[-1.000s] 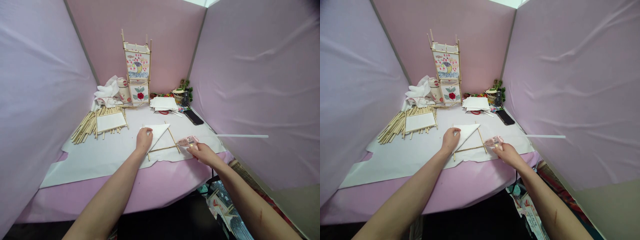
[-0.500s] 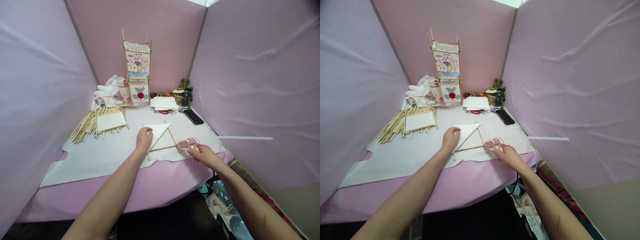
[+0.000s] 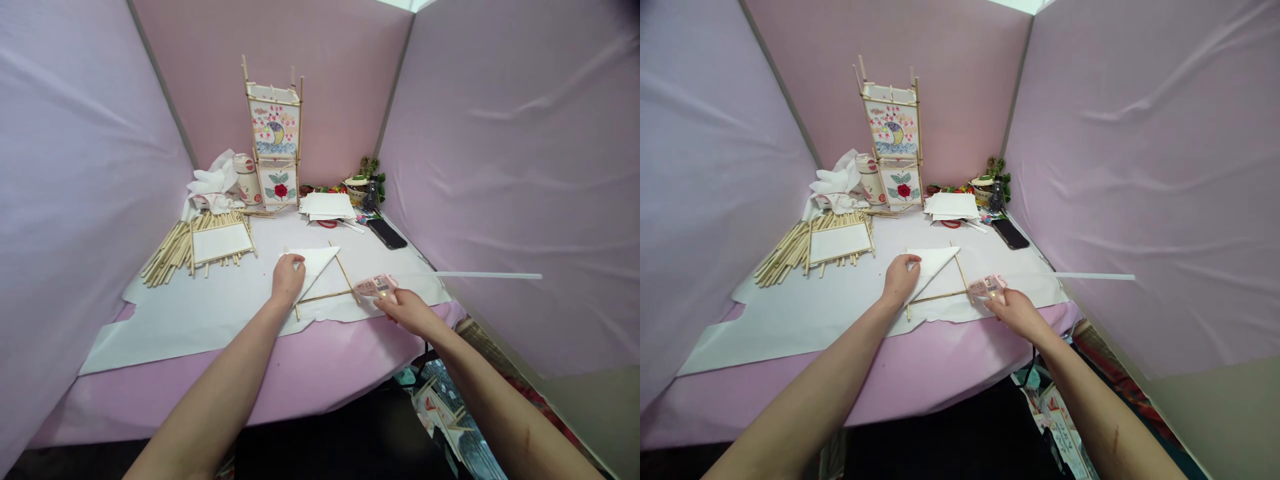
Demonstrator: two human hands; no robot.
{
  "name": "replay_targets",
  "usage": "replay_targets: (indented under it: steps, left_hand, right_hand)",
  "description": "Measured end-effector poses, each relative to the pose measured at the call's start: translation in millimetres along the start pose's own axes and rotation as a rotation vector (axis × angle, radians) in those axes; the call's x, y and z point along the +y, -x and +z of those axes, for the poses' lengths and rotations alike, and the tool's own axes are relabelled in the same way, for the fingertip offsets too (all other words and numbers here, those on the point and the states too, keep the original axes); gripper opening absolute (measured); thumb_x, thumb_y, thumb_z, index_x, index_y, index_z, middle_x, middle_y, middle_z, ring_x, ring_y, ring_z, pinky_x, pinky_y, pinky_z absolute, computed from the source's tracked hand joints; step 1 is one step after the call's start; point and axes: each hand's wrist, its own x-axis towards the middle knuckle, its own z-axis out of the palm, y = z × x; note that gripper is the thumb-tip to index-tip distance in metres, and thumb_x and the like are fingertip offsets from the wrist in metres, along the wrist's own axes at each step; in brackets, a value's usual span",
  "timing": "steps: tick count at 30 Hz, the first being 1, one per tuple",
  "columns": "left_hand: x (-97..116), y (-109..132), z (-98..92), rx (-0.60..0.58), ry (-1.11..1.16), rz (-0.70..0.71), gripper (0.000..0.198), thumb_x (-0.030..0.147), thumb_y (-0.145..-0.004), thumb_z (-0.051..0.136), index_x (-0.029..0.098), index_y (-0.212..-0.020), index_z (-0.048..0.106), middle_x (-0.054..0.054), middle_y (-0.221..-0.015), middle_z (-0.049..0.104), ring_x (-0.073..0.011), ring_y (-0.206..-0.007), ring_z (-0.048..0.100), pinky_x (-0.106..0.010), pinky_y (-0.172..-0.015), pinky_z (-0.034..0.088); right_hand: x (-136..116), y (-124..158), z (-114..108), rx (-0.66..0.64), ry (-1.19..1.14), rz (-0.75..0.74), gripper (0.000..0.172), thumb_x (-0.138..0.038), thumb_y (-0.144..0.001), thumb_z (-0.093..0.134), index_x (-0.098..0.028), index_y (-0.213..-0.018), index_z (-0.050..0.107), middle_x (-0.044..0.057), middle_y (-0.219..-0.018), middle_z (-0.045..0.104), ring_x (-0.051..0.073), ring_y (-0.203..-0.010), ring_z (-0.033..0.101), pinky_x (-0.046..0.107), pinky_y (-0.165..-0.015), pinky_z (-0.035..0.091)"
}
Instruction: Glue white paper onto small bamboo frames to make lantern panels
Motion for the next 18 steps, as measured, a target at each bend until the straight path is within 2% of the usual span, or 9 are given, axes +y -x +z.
replay_targets:
  steps: [18]
  left_hand:
    - [0.5,-0.4,-0.8,-0.006,-0.005,-0.006,0.019,0.012,-0.079,0.051,0.018,-0.089,0.065,-0.006,-0.099,0.067,-0.0223,-0.098,0.061,-0.034,-0.093,0.045]
  right_hand:
    - [0.2,1.3,-3.2,0.011,0.037,0.015,0.033,-0.044,-0.085,0.055,-0.019,-0.062,0.056,0.005,-0.061,0.067,0.019,-0.061,0.064,0.027,-0.062,0.039]
